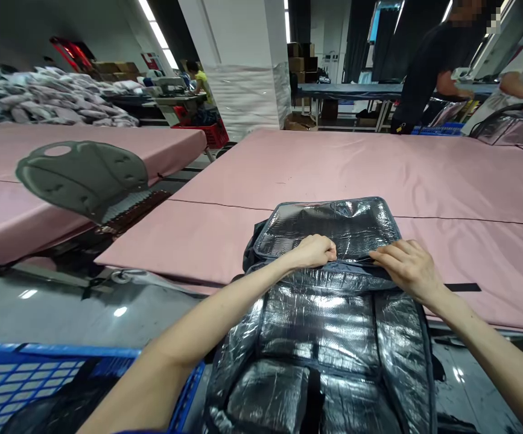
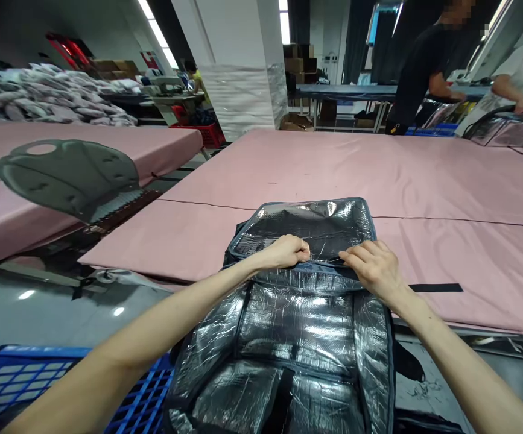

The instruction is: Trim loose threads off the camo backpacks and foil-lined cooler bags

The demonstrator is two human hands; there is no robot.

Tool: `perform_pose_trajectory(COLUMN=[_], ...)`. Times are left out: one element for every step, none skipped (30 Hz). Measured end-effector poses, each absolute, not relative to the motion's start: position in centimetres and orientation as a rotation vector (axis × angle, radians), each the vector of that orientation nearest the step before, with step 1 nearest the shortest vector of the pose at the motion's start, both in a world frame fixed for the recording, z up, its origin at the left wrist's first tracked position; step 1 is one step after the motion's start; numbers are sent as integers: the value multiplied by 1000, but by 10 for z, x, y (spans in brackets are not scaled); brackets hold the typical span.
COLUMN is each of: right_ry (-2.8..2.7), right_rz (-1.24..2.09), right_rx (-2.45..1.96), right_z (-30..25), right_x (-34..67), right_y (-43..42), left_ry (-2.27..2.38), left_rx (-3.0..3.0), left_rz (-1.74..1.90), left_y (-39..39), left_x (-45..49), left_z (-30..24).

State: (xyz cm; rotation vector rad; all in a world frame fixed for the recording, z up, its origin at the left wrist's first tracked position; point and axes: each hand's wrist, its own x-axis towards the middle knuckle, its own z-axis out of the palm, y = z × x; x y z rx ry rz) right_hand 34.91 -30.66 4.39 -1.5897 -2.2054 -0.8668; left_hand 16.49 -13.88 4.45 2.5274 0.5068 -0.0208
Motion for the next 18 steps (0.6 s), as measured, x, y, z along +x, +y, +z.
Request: perform_pose_trajectory(right_ry=[-2232, -2256, -2282, -2302, -2300, -2270, -2210, -2130, -2044, -1965, -1909, -1881, -1875, -1896, -1938, -1998, -2067, -2129], right_rz=[-893, -911, -914, -903, -877, -830, -760, -680, -606, -546, -507, -486, -481, -473, -461, -453, -454, -457], right_rx=[-1579, -1570, -1563, -1565, -1576, -1598, -1633, -1676, -1721, -1769, -1819, -1868, -1907, -1936, -1952, -1956, -1951, -1944], right_z=[45, 46, 46, 47, 47, 46, 45, 44, 42, 40, 38, 36, 34, 33, 32, 32, 31, 31], right_x=[345, 341, 338, 335, 334, 335, 337, 340, 344, 347, 350, 350, 349, 346, 340, 333, 325, 318], right_y=[-304, -301, -298, -296, -296, -296, -299, -302, -307, -312, -317, -322, -325, -326, -326, -324, -320, -316], left_ry=[508, 509, 508, 505, 507, 521, 547, 572, 599, 634, 690, 776, 909, 1088, 1268, 1417, 1521, 1581], left_rx=[2527, 2529, 2530, 2527, 2515, 2498, 2480, 2463, 2445, 2424, 2398, 2367, 2335, 2309, 2286, 2260, 2242, 2249], left_rz=[-22, -18, -12, -1, 15, 41, 79, 128, 187, 250, 319, 386, 435, 466, 444, 395, 347, 333], left_y=[-138, -138, -139, -139, -140, -140, -140, -138, -135, -130, -124, -117, -110, -104, -99, -96, -97, -100], left_x=[166, 167, 168, 168, 168, 166, 162, 155, 146, 134, 120, 103, 85, 68, 52, 39, 29, 22], left_z=[44, 44, 43, 43, 43, 43, 43, 44, 44, 44, 43, 41, 38, 34, 31, 27, 25, 22])
